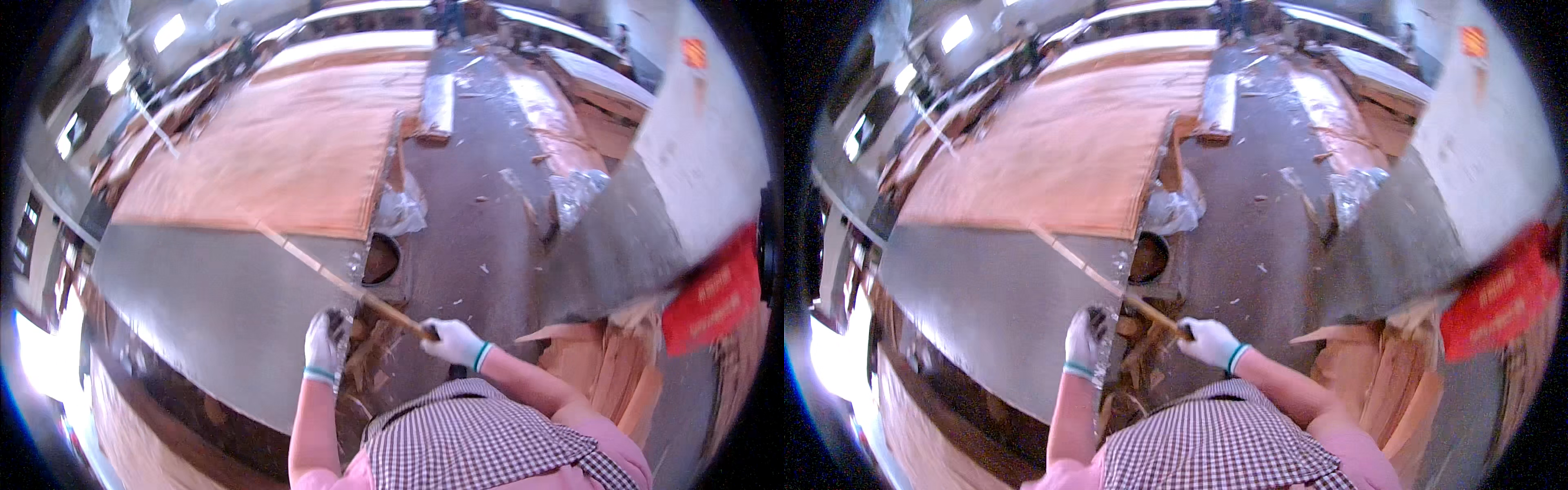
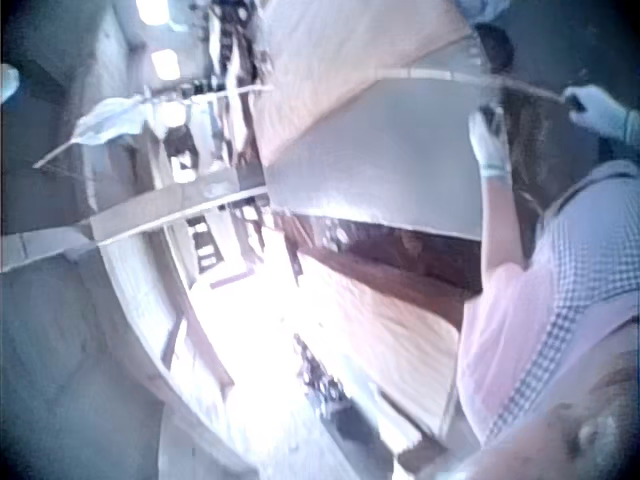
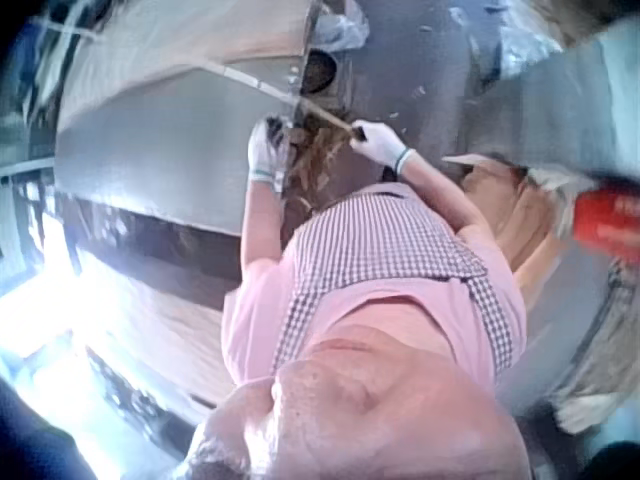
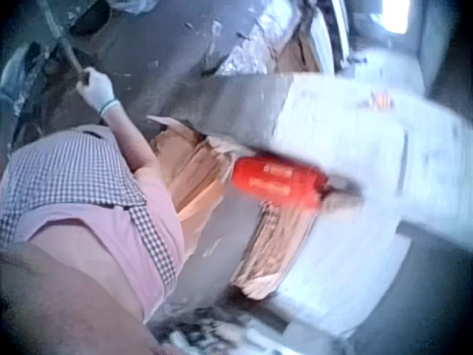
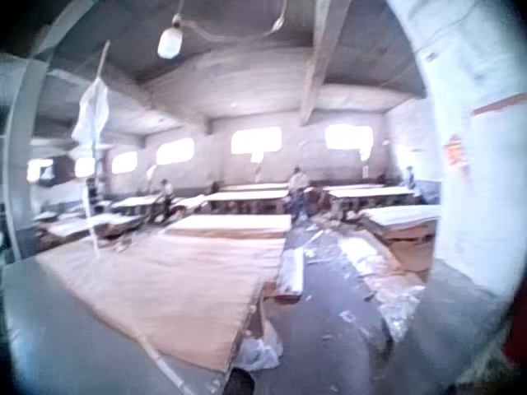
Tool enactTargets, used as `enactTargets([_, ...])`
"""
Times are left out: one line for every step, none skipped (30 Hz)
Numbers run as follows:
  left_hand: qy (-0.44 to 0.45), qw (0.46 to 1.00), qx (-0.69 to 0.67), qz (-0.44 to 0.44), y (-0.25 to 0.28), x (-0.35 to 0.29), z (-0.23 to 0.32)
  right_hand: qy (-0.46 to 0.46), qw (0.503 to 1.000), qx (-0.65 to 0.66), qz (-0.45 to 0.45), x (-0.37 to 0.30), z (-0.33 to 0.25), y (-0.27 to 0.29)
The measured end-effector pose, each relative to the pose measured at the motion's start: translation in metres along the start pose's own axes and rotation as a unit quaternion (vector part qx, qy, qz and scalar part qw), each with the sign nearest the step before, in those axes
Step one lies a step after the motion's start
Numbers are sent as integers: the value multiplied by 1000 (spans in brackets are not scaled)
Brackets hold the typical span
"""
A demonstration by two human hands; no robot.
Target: The person cuts wood veneer sheets using a utility knife and a thin bamboo stick as a guide, then moves the cut pieces aside.
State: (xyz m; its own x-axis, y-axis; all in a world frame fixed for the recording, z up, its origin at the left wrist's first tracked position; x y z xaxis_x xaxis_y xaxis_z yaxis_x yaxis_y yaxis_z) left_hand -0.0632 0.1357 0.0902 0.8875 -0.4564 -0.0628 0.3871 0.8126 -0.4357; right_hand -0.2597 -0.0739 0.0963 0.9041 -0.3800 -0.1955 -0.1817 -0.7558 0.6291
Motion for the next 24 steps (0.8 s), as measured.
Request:
enactTargets([43,996,-34,74,-7,23,-7,-30,999,-21,-35,27,1,21])
enactTargets([41,996,-21,79,-21,43,-11,-42,996,-49,-64,52,13,41])
enactTargets([39,996,-7,81,-32,59,-12,-51,992,-76,-90,72,25,58])
enactTargets([34,995,-8,98,-35,74,-14,-77,989,-31,-121,90,31,72])
enactTargets([29,993,-10,111,-33,91,-21,-106,983,13,-147,108,38,85])
enactTargets([24,992,-13,125,-36,105,-24,-137,974,54,-174,127,44,95])
enactTargets([25,989,-23,142,-37,119,-27,-134,977,48,-157,146,48,107])
enactTargets([26,987,-36,152,-47,137,-29,-141,976,27,-163,167,59,119])
enactTargets([23,985,-47,167,-49,150,-29,-142,975,5,-174,188,68,126])
enactTargets([22,983,-93,158,-41,168,-36,-148,973,-7,-178,207,76,131])
enactTargets([14,980,-120,159,-42,188,-42,-139,977,-13,-163,224,89,136])
enactTargets([7,976,-147,161,-44,206,-47,-133,980,-19,-150,239,101,141])
enactTargets([1,971,-173,163,-46,226,-52,-126,982,-25,-136,254,112,145])
enactTargets([16,959,-205,195,-48,244,-57,-164,975,-48,-141,264,107,156])
enactTargets([21,951,-212,224,-45,258,-64,-152,977,-74,-128,274,109,165])
enactTargets([26,942,-218,252,-43,270,-71,-138,979,-98,-115,279,115,172])
enactTargets([35,934,-225,276,-44,285,-77,-128,979,-123,-98,281,120,183])
enactTargets([45,939,-181,288,-47,295,-81,-123,980,-130,-86,285,123,193])
enactTargets([60,936,-174,301,-49,303,-85,-116,981,-136,-75,290,126,201])
enactTargets([74,932,-162,315,-50,308,-87,-109,985,-120,-57,297,133,204])
enactTargets([86,928,-150,330,-52,313,-83,-107,989,-84,-60,305,140,207])
enactTargets([89,912,-163,367,-58,320,-82,-105,991,-49,-63,314,147,210])
enactTargets([90,913,-157,367,-58,325,-79,-96,993,-8,-68,331,138,209])
enactTargets([90,913,-151,369,-59,327,-77,-86,993,7,-82,344,130,212])
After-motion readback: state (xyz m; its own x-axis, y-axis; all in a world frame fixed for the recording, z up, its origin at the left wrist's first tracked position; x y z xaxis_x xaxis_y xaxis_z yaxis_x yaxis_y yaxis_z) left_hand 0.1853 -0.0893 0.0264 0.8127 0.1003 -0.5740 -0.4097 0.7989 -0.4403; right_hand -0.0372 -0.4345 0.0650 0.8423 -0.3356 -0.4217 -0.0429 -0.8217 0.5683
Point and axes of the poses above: each hand's wrist, its own x-axis towards the middle knuckle, its own y-axis out of the back of the hand, z = x × y, the point moved 1 cm from there along x, towards the middle knuckle, and after that the axes turned 8 degrees about -y, right-handed, at the moved point
